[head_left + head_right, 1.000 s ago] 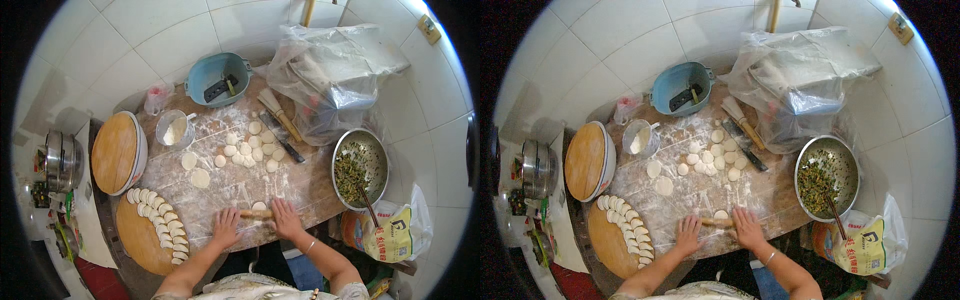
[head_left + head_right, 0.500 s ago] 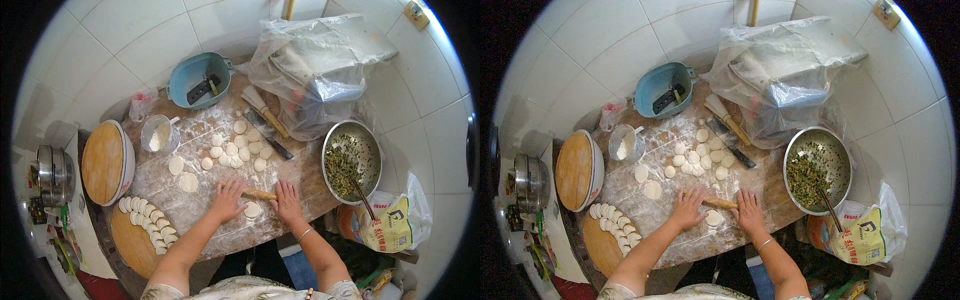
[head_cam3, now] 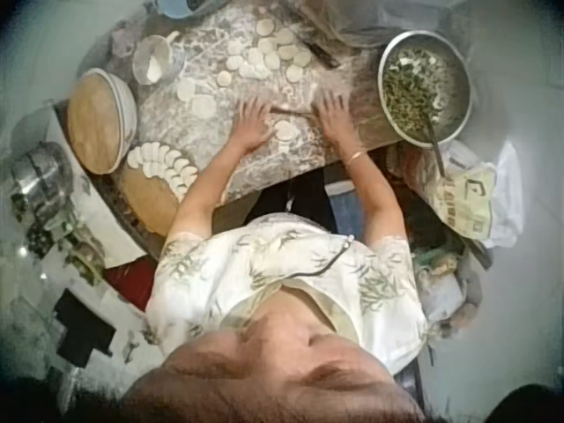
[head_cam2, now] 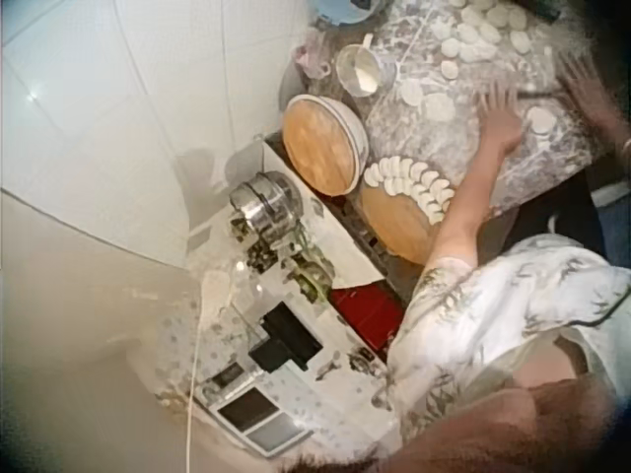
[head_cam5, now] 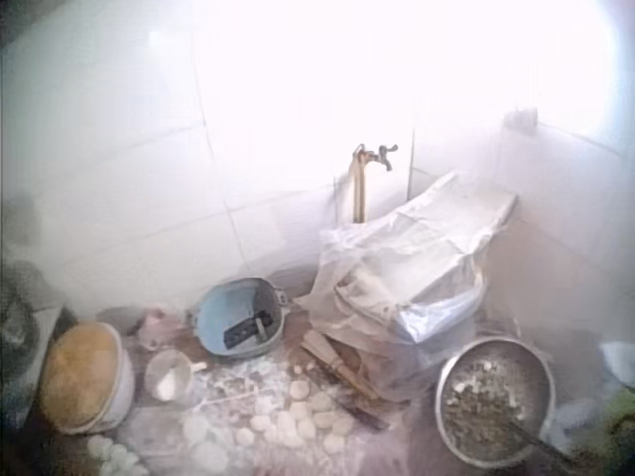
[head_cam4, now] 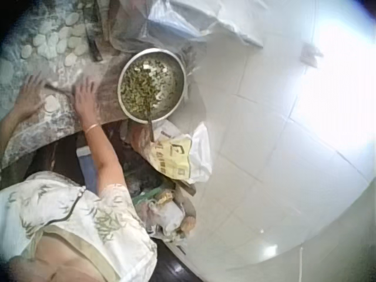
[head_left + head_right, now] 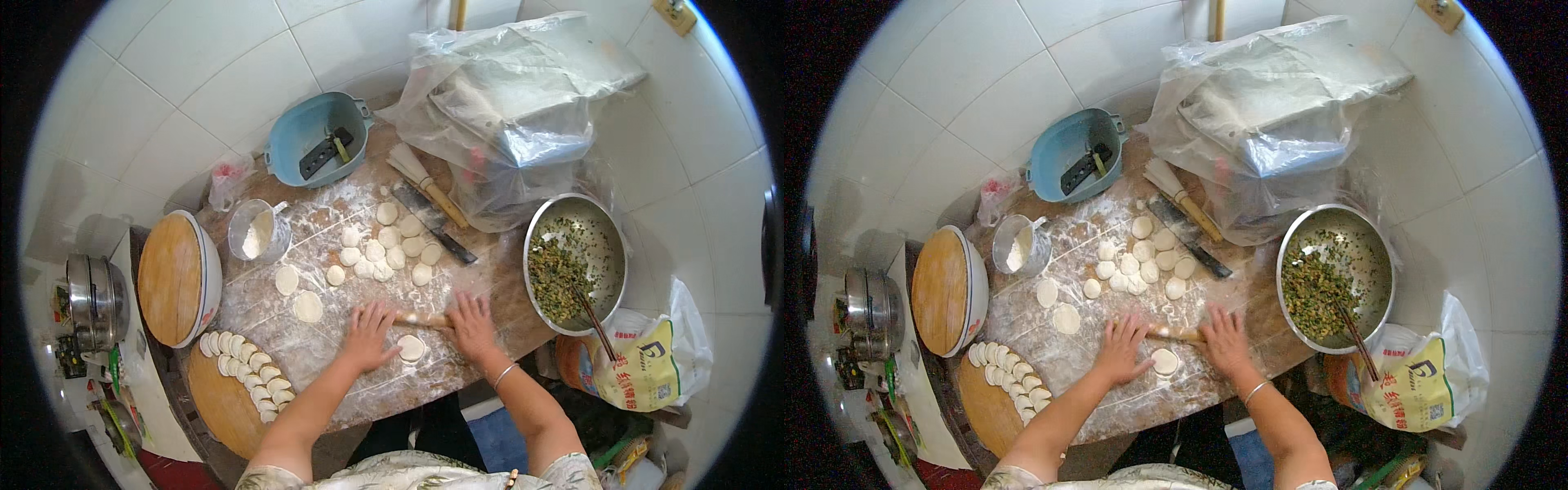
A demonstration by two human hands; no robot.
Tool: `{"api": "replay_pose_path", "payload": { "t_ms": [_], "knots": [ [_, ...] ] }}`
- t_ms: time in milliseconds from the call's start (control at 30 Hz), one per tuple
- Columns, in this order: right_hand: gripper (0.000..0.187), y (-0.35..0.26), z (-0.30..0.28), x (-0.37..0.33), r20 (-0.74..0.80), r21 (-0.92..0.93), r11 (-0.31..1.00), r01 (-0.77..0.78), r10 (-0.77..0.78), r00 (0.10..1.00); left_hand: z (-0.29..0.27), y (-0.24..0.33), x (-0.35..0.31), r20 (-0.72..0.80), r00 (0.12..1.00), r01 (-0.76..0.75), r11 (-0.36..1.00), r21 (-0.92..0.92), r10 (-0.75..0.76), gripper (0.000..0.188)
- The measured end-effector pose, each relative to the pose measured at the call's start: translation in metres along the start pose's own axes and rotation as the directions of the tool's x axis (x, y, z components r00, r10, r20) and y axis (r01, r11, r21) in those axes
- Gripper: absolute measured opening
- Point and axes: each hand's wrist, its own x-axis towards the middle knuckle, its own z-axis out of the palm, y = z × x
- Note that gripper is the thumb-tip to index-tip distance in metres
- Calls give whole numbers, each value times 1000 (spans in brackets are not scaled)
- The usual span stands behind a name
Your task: The person rolls out small rounds of dough using a rolling pin and سپس arranges prepared dumplings onto a wooden board.
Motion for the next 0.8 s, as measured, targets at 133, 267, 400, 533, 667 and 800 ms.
{"api": "replay_pose_path", "payload": {
  "t_ms": [133, 267, 400, 533, 667, 800],
  "knots": [
    [40, -7, 30, -48, -71, -138, 983, 120, -131, 989, 11, -2, -49, 71, 998, -2, 1000, 31, 0, 88],
    [50, -35, 41, -66, -91, -32, 999, -5, 2, 996, 17, 3, -55, 60, 998, 15, 999, 31, -17, 84],
    [69, -43, 6, -11, -162, 35, 980, -196, 199, 967, 3, -8, 1, -184, 980, 88, 993, 80, -72, 88],
    [79, -60, 36, -64, 21, 88, 996, 6, -8, 1000, 20, -4, -71, 156, 985, 60, 994, 94, -74, 87],
    [79, -48, 39, -31, -152, 81, 966, -247, 257, 954, 10, -7, -42, -26, 999, 38, 996, 85, -36, 85],
    [81, -50, 16, 2, -187, 41, 977, -211, 215, 958, -3, -17, -25, -13, 994, 114, 992, 52, -113, 83]
  ]
}}
